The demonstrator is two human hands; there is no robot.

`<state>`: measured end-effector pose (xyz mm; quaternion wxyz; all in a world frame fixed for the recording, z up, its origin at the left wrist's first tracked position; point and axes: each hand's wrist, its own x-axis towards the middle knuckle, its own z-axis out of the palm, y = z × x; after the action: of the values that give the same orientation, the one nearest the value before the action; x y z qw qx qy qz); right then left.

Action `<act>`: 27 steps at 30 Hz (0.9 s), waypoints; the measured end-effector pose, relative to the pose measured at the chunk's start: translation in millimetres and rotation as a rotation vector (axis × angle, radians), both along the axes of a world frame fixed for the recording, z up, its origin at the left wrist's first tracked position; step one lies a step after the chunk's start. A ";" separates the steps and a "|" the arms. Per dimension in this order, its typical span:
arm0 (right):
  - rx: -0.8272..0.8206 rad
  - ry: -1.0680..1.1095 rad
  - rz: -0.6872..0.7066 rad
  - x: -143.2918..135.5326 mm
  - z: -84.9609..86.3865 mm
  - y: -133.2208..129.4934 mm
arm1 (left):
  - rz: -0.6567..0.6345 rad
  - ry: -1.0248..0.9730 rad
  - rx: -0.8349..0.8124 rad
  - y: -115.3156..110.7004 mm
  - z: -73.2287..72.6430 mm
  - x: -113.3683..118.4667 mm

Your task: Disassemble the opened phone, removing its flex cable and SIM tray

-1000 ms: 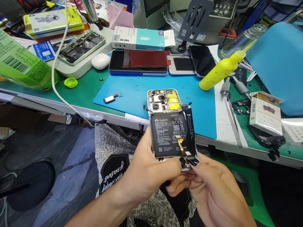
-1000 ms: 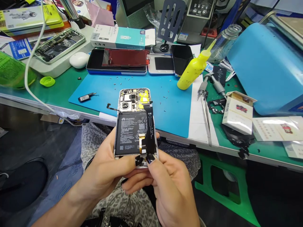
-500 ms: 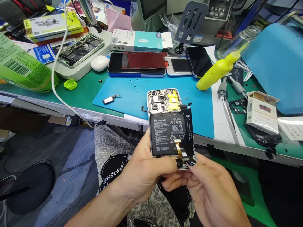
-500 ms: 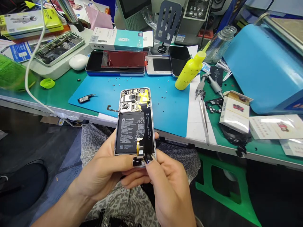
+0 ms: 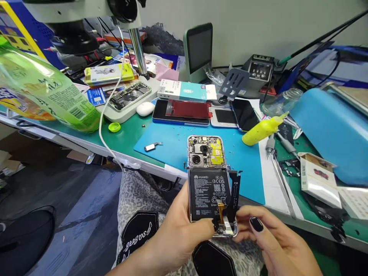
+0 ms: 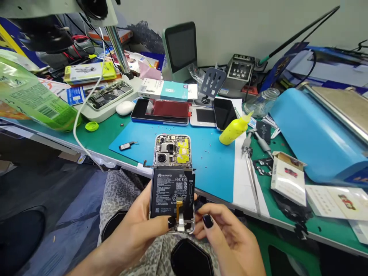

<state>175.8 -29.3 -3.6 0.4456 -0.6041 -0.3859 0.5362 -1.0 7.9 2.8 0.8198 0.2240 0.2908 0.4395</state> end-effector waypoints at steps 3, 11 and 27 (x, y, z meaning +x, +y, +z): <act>0.072 0.008 -0.006 1.1 4.7 13.8 | -0.009 -0.009 0.046 0.4 1.4 -3.6; 0.021 0.213 0.133 -22.1 16.7 39.0 | -0.072 0.010 0.138 -2.3 -1.1 -8.7; 0.051 0.282 0.022 -12.7 23.2 38.0 | -0.104 -0.032 -0.010 -3.0 3.6 -8.9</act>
<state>163.1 8.7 19.7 0.5047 -0.5070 -0.3394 0.6107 -10.0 5.0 6.3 0.8473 0.2277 0.2678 0.3982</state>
